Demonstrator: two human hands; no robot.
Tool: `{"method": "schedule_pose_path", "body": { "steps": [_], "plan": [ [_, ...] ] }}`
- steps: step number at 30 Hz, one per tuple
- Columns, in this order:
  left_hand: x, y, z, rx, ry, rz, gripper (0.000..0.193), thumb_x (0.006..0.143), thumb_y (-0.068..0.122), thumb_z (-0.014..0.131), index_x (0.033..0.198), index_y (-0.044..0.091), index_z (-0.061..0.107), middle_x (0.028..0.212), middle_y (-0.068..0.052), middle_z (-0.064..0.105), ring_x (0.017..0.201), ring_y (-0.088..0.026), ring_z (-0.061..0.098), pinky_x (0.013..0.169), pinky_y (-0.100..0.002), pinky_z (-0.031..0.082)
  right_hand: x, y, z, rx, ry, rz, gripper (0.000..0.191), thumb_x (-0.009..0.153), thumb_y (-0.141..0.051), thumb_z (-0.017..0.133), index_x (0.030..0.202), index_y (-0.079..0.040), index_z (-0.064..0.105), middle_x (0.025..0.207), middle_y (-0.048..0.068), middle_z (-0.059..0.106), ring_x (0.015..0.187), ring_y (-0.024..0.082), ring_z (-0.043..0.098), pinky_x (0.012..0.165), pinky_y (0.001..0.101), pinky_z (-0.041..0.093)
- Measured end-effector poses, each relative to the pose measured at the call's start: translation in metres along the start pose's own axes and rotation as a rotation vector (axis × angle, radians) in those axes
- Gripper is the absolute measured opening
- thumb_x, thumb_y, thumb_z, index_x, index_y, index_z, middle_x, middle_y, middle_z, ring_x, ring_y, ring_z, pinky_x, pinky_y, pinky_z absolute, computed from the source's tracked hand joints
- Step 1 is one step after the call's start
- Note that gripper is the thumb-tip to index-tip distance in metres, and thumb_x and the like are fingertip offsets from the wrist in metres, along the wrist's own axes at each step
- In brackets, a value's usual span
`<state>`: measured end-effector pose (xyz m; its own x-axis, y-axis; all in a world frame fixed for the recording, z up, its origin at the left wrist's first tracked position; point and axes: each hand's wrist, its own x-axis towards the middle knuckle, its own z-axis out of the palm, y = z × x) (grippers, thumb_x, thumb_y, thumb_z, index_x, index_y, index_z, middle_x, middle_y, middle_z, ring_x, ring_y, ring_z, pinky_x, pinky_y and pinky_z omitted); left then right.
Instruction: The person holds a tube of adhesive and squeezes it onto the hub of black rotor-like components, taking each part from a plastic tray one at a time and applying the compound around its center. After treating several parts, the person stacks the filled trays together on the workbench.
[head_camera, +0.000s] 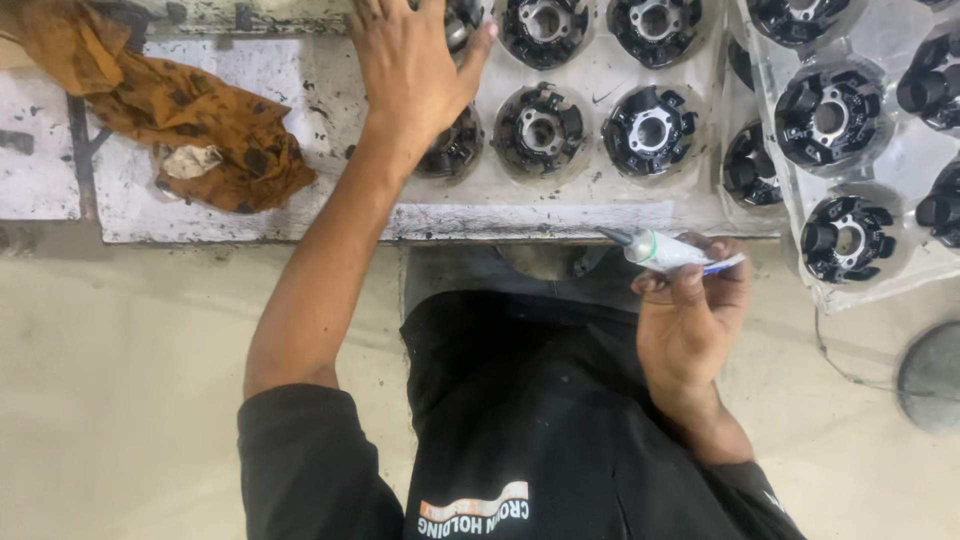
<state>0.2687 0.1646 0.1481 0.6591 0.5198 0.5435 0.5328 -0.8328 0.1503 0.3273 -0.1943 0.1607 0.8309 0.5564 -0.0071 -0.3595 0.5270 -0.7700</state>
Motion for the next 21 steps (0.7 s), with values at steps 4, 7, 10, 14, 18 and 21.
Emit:
{"method": "schedule_pose_path", "body": {
  "steps": [4,7,10,14,18,21],
  "plan": [
    [-0.031,0.019,-0.057,-0.531,-0.298,-0.162,0.035,0.105,0.040,0.069,0.119,0.009,0.065,0.124,-0.017,0.059,0.114,-0.031,0.060,0.098,-0.049,0.052,-0.003,0.002,-0.007,-0.012,-0.025,-0.038,0.033,0.105,-0.006,0.073,0.127,-0.011,0.049,0.120,0.010,0.064,0.101,0.024,0.068,0.078,0.0333,0.058],
    [-0.070,0.040,-0.116,-1.163,-0.364,-0.298,0.037,0.086,0.030,0.071,0.117,0.010,0.065,0.127,-0.017,0.060,0.101,-0.033,0.065,0.076,-0.041,0.055,-0.006,0.005,-0.013,0.002,-0.030,-0.081,0.039,0.102,-0.005,0.077,0.128,-0.013,0.049,0.118,0.008,0.064,0.099,0.023,0.068,0.076,0.0326,0.058],
    [-0.096,0.069,-0.138,-1.717,0.060,-0.183,0.057,0.087,0.029,0.082,0.134,0.015,0.054,0.136,-0.018,0.057,0.133,-0.035,0.056,0.115,-0.041,0.049,-0.012,0.008,-0.017,-0.048,-0.084,-0.137,0.036,0.102,-0.005,0.079,0.122,-0.012,0.049,0.111,0.008,0.065,0.098,0.022,0.068,0.078,0.0312,0.057],
    [-0.106,0.092,-0.133,-2.348,0.181,-0.510,0.072,0.082,0.029,0.076,0.144,0.010,0.047,0.145,-0.022,0.056,0.133,-0.038,0.052,0.115,-0.044,0.048,-0.014,0.019,-0.014,-0.227,-0.210,-0.309,0.031,0.097,-0.005,0.081,0.114,-0.013,0.055,0.105,0.008,0.069,0.098,0.020,0.069,0.083,0.0297,0.058],
    [-0.113,0.102,-0.131,-2.412,0.135,-0.478,0.057,0.097,0.036,0.068,0.138,0.000,0.052,0.136,-0.021,0.057,0.124,-0.034,0.056,0.107,-0.042,0.049,-0.012,0.027,-0.004,-0.349,-0.306,-0.532,0.034,0.088,-0.004,0.080,0.112,-0.015,0.058,0.108,0.008,0.071,0.102,0.023,0.071,0.079,0.0288,0.064],
    [-0.121,0.112,-0.137,-2.193,0.095,-0.412,0.050,0.111,0.043,0.058,0.131,-0.002,0.057,0.129,-0.021,0.059,0.121,-0.030,0.061,0.108,-0.040,0.050,-0.013,0.018,0.004,-0.408,-0.354,-0.620,0.036,0.085,0.001,0.081,0.110,-0.016,0.061,0.110,0.006,0.071,0.102,0.021,0.072,0.083,0.0283,0.066]
  ]
}}
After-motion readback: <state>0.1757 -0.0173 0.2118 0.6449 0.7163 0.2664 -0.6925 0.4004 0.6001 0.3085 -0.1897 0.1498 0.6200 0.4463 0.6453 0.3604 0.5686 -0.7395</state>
